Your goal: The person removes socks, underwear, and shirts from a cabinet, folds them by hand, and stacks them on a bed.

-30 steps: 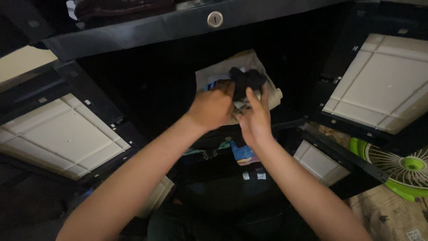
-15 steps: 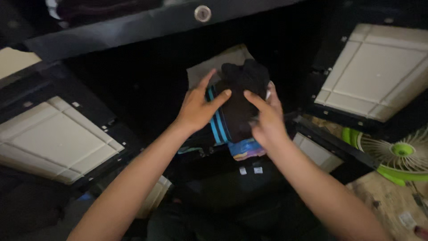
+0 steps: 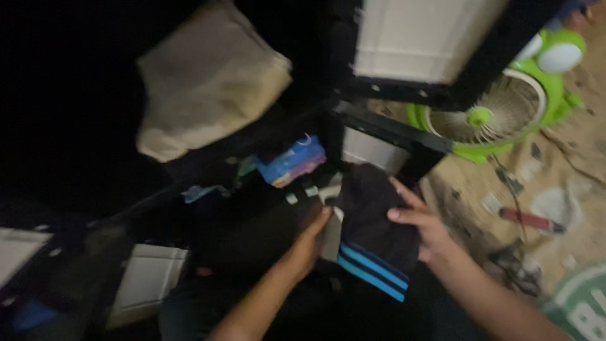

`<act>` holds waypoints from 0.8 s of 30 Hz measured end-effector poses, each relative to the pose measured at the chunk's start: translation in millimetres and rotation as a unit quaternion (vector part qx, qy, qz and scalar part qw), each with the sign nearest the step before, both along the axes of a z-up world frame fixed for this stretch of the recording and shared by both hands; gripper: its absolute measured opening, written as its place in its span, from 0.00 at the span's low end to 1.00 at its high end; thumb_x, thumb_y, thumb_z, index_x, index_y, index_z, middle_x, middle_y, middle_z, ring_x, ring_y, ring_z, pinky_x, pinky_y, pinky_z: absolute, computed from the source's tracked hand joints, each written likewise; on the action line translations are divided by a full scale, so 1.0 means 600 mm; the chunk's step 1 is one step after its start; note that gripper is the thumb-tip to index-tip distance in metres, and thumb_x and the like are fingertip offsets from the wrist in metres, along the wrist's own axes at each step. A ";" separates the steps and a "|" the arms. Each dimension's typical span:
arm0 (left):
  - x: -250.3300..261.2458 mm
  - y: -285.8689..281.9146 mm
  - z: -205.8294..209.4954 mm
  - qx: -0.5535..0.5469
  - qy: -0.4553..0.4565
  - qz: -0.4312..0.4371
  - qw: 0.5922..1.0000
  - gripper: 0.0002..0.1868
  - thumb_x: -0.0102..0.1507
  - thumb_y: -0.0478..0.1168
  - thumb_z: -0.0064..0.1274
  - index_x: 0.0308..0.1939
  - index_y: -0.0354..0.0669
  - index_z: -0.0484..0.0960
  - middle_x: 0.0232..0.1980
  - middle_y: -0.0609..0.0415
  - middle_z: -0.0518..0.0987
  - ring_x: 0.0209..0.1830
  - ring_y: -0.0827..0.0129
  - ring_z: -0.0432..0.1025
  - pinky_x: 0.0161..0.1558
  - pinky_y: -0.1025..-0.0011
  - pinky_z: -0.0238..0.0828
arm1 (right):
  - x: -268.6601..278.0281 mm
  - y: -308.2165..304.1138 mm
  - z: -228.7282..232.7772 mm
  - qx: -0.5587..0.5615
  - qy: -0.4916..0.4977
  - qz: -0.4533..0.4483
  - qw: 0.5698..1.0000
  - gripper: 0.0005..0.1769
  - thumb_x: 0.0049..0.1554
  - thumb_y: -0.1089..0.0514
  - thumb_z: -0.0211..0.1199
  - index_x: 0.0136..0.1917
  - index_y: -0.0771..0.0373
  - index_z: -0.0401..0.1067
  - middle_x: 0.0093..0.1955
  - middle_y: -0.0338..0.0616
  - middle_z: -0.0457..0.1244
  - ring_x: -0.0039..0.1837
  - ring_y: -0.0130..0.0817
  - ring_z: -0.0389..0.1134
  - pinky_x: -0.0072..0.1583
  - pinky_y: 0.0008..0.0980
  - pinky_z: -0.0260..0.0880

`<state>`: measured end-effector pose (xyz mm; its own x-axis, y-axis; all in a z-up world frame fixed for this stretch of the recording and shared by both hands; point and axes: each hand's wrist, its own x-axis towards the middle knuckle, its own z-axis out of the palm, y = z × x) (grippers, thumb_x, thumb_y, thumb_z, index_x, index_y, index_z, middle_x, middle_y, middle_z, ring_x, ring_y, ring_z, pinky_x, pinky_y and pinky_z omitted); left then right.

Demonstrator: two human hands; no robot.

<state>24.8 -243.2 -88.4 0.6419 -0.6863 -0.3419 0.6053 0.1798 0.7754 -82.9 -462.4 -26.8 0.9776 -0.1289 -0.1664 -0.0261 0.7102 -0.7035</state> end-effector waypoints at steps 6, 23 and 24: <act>-0.076 -0.053 -0.102 0.122 -0.078 -0.077 0.986 0.39 0.56 0.56 0.64 0.66 0.39 0.75 0.63 0.46 0.79 0.64 0.60 0.73 0.65 0.63 0.66 | -0.076 -0.058 -0.118 -0.151 0.119 0.007 0.981 0.47 0.47 0.66 0.69 0.77 0.60 0.57 0.68 0.52 0.61 0.67 0.45 0.64 0.66 0.42 0.66; -0.109 -0.101 -0.164 0.137 -0.239 -0.061 0.959 0.24 0.61 0.40 0.62 0.61 0.39 0.78 0.54 0.52 0.85 0.53 0.69 0.78 0.58 0.69 0.73 | -0.152 -0.130 -0.207 -0.456 0.154 -0.065 0.874 0.38 0.49 0.59 0.74 0.71 0.57 0.67 0.67 0.45 0.66 0.72 0.37 0.63 0.70 0.36 0.61; -0.109 -0.098 -0.170 0.167 -0.265 -0.063 0.948 0.23 0.61 0.39 0.62 0.60 0.39 0.79 0.52 0.52 0.86 0.52 0.70 0.79 0.56 0.69 0.73 | -0.160 -0.130 -0.217 -0.454 0.157 -0.065 0.875 0.38 0.49 0.59 0.74 0.71 0.57 0.67 0.67 0.45 0.66 0.72 0.37 0.63 0.70 0.36 0.61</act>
<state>-40.5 -302.2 -190.2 0.7042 -0.6793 -0.2065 0.1158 -0.1771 0.9774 -179.0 -540.4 -156.8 0.8690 -0.4544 -0.1959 -0.2804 -0.1262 -0.9516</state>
